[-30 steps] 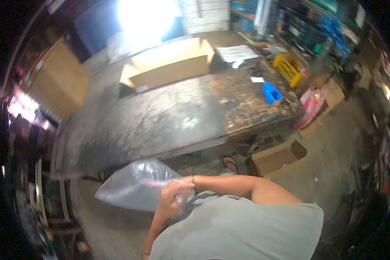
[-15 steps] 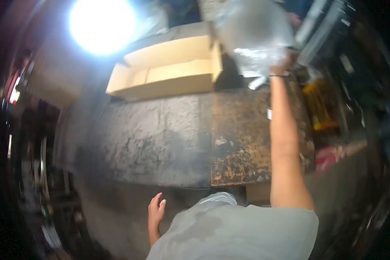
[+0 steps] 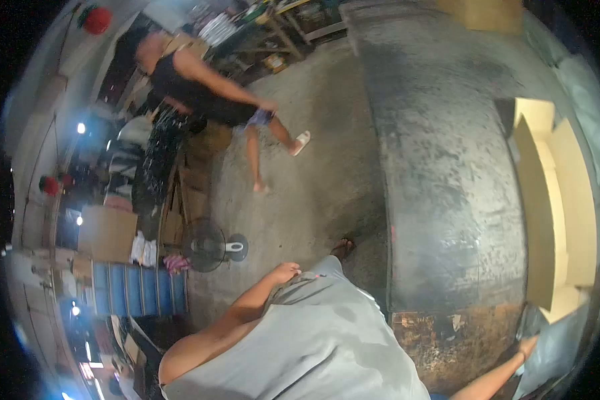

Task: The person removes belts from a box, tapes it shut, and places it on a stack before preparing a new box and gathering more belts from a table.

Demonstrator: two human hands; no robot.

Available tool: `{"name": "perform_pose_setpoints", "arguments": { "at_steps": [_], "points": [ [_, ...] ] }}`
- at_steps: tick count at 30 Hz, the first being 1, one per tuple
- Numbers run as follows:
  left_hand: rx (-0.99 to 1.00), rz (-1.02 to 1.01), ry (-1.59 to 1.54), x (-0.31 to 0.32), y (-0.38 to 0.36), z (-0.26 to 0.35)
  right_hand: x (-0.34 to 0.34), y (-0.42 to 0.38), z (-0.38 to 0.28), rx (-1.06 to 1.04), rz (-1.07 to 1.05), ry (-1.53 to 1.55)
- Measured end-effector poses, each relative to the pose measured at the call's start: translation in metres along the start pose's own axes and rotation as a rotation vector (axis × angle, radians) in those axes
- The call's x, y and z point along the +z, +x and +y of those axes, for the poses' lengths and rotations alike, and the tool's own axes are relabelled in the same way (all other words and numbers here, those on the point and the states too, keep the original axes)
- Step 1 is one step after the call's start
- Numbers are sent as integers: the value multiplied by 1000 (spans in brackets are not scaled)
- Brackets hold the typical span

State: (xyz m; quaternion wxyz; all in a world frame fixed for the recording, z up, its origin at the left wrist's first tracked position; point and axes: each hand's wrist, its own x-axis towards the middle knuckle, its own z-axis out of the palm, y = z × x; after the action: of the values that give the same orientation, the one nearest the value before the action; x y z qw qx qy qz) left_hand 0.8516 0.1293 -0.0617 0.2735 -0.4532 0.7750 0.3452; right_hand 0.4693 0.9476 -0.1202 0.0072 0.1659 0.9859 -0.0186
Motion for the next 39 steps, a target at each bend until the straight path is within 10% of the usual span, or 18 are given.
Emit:
{"name": "perform_pose_setpoints", "arguments": {
  "at_steps": [8,15,21,39],
  "points": [
    [177,-1,-241,20,47,-56,-144,-86,-200,-113,841,513],
    [251,48,-368,-46,96,-116,-96,-258,-558,-767,290,755],
    [-168,457,-546,-98,94,-235,-143,-380,-749,-1211,-283,699],
    [-136,537,-772,-356,229,-248,-67,-418,-1153,-1386,-636,386]
  ]
}}
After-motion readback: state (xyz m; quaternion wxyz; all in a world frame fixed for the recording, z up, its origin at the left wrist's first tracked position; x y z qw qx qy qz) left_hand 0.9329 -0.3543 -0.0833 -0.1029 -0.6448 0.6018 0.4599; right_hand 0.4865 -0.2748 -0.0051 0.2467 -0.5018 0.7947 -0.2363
